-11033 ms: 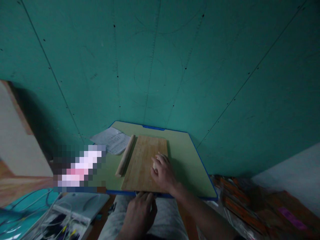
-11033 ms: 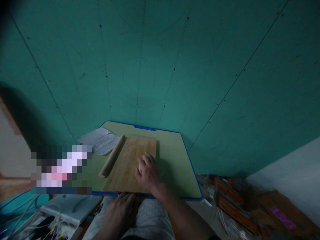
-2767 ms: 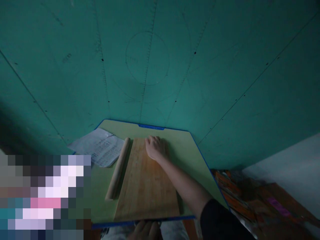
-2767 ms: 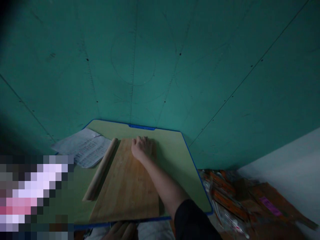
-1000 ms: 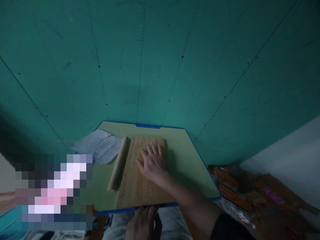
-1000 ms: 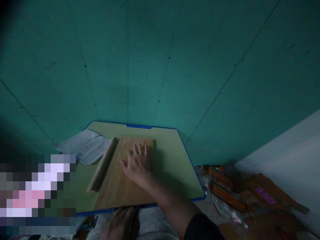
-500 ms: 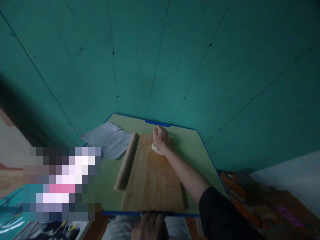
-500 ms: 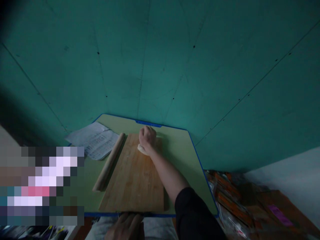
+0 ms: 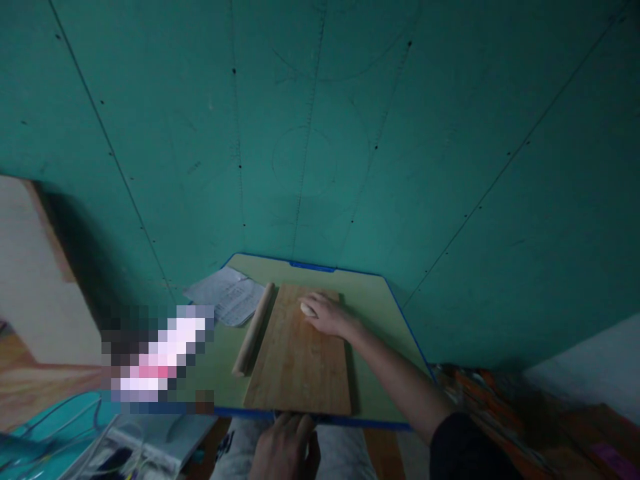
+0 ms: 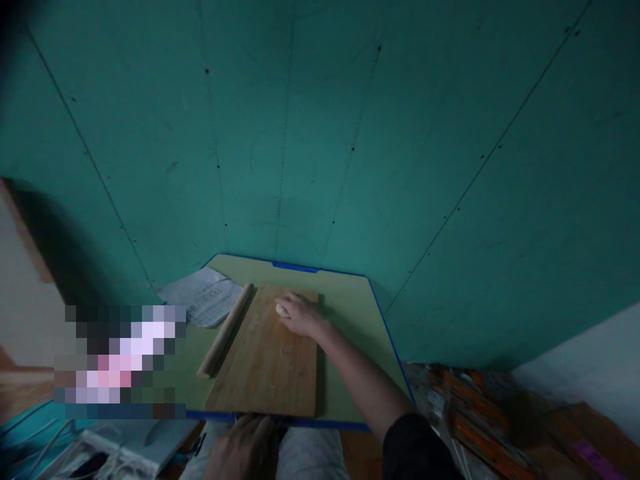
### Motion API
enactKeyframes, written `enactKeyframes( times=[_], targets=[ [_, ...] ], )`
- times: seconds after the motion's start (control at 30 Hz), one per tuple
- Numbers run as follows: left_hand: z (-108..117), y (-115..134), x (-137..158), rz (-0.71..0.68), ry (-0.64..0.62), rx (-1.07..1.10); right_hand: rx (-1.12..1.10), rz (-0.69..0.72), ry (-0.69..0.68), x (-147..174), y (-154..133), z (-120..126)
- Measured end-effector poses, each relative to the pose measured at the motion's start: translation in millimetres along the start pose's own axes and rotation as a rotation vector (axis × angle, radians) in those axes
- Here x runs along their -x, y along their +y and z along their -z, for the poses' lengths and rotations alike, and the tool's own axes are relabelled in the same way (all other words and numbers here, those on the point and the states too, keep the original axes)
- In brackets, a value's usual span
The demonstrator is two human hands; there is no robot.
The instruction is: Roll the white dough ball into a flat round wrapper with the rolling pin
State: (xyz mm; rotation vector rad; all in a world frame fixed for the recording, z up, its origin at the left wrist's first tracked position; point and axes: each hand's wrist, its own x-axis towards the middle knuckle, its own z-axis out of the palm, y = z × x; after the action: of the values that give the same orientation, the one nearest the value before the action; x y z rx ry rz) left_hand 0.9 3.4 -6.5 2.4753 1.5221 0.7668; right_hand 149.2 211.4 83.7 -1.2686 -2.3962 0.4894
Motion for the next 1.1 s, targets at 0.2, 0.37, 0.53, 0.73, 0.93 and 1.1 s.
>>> enactKeyframes(
  times=[0.2, 0.37, 0.53, 0.73, 0.93, 1.1],
  targets=[
    [2.6, 3.7, -1.7, 0.014, 0.019, -0.021, 0.170, -0.167, 0.114, 5.3, -20.7, 17.3],
    [8.6, 7.1, -3.8, 0.019, 0.018, -0.053, 0.272, -0.274, 0.095, 28.5, -36.1, 12.6],
    [15.3, 8.5, -5.2, 0.014, -0.011, -0.038, 0.350, -0.266, 0.103, 48.7, -59.0, 7.1],
    [15.3, 8.5, -6.1, 0.035, -0.034, -0.036, 0.489, -0.082, 0.117, 60.3, -79.8, -18.7],
    [5.3, 4.7, -3.3, -0.001, 0.005, -0.020, 0.386, -0.031, 0.108, 77.5, -80.4, -43.1],
    [-3.3, 3.9, -0.1, -0.033, 0.083, -0.010, 0.342, -0.201, 0.061, 33.3, -66.5, -40.8]
  ],
)
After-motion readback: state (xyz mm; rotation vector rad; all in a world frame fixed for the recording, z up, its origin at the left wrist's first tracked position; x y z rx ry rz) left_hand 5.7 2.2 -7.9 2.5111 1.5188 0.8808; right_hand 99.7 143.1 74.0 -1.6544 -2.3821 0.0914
